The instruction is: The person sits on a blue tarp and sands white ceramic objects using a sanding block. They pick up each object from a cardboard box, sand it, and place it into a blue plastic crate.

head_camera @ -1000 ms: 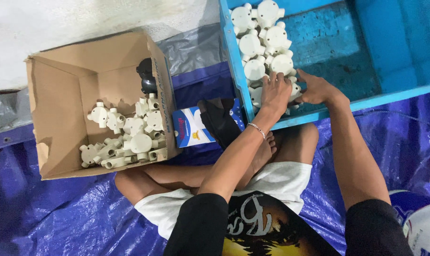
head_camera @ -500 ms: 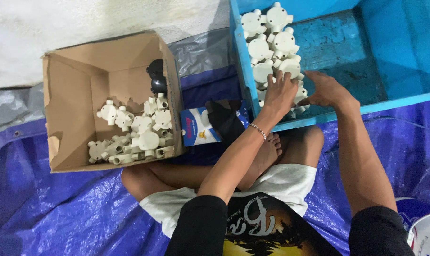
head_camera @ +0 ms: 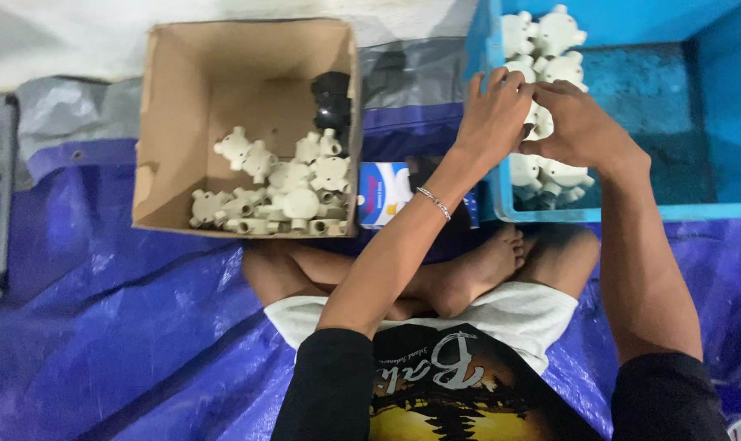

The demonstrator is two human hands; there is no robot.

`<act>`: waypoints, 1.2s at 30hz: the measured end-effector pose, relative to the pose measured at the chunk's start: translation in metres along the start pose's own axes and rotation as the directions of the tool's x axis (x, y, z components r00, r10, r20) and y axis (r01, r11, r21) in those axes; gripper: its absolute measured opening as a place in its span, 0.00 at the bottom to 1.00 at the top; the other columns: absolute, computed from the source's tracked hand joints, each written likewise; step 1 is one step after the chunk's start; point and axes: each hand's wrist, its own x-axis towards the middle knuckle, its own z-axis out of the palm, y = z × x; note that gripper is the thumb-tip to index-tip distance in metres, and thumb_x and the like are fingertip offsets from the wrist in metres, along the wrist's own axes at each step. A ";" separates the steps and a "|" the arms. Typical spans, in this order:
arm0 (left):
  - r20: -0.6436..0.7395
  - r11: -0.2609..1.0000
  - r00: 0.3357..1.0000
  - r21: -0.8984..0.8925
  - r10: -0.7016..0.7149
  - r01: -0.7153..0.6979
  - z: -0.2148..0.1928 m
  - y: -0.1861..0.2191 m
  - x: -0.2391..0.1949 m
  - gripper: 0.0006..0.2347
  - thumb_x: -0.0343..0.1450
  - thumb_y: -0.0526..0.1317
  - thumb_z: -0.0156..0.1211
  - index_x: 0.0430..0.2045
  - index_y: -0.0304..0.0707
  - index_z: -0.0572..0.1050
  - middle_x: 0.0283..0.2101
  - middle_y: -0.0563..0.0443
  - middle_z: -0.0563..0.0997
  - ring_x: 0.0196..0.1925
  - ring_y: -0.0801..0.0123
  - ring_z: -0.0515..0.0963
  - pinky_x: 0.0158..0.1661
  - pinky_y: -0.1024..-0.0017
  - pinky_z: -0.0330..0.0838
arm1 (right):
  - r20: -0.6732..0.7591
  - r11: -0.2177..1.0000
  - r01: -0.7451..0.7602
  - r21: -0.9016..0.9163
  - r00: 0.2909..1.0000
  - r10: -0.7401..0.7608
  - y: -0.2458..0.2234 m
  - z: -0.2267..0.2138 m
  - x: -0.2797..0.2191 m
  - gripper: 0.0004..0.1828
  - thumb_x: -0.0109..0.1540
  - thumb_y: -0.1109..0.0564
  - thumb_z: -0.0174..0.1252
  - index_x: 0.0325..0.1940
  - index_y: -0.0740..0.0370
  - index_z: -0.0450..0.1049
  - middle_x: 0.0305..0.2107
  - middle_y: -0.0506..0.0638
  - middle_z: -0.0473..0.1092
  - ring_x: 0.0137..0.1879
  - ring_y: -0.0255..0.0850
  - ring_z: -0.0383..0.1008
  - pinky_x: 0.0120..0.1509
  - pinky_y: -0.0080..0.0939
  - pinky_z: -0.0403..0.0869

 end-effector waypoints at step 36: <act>0.194 0.436 0.430 -0.011 -0.882 0.900 -0.040 -0.439 -0.248 0.15 0.74 0.39 0.55 0.54 0.33 0.68 0.56 0.34 0.69 0.61 0.42 0.72 0.52 0.52 0.77 | 0.520 0.838 -0.343 0.425 0.850 0.084 -0.205 0.339 0.325 0.38 0.67 0.44 0.58 0.75 0.55 0.50 0.64 0.63 0.58 0.66 0.56 0.66 0.64 0.56 0.71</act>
